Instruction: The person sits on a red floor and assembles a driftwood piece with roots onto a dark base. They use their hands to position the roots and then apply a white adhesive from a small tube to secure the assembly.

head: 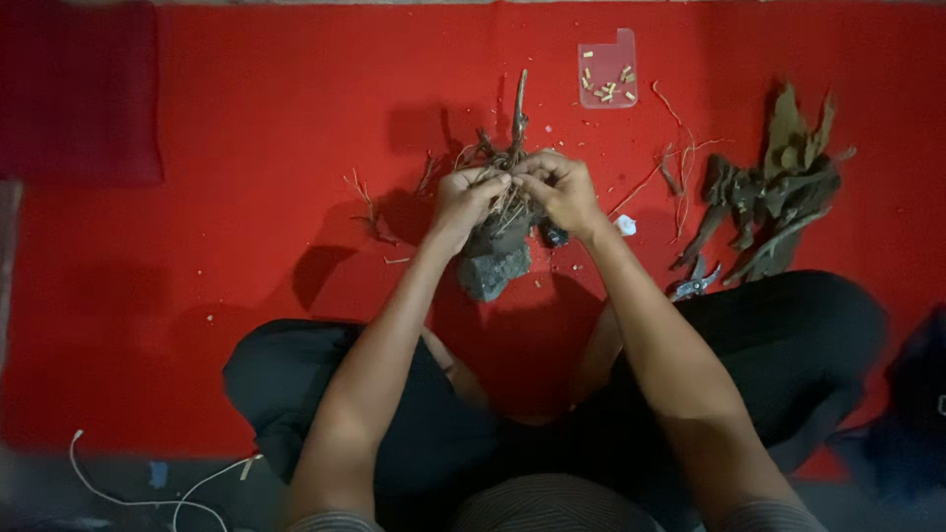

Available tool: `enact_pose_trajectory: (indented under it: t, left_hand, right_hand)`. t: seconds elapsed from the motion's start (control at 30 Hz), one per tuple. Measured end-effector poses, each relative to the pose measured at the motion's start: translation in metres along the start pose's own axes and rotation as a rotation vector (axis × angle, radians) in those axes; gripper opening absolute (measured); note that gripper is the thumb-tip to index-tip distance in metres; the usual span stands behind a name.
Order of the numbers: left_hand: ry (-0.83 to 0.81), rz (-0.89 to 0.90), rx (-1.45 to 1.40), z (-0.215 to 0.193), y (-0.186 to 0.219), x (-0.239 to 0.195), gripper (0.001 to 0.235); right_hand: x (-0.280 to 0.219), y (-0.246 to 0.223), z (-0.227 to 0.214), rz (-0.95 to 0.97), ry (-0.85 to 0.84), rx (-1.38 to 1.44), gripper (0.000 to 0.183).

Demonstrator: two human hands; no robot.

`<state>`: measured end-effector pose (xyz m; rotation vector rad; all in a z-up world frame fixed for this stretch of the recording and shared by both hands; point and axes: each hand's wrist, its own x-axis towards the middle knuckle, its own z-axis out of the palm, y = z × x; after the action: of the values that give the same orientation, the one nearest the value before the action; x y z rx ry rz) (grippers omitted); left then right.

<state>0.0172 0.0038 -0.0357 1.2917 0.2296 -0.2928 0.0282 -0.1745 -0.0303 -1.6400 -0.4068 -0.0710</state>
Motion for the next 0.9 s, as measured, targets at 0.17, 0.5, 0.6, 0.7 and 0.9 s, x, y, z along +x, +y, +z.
enact_pose_trajectory:
  t: [0.17, 0.5, 0.6, 0.7, 0.9]
  left_hand:
    - [-0.024, -0.005, -0.046, 0.006, 0.027, -0.017, 0.015]
    - [0.036, 0.028, 0.094, -0.002, 0.002, 0.003, 0.013]
    - [0.071, -0.013, 0.131, 0.003, 0.004, -0.004, 0.013]
    - [0.084, 0.041, 0.186, -0.007, -0.016, 0.006, 0.016]
    - [0.111, 0.085, 0.244, -0.004, -0.013, 0.012, 0.015]
  right_hand:
    - [0.0, -0.011, 0.002, 0.014, -0.004, 0.06, 0.011]
    - [0.004, -0.005, -0.002, -0.05, -0.028, -0.156, 0.01]
    - [0.002, -0.011, -0.002, -0.055, -0.019, -0.181, 0.009]
    - [-0.005, 0.007, -0.002, 0.142, -0.013, -0.126, 0.011]
    - [-0.022, 0.111, -0.047, 0.355, 0.248, -0.141, 0.01]
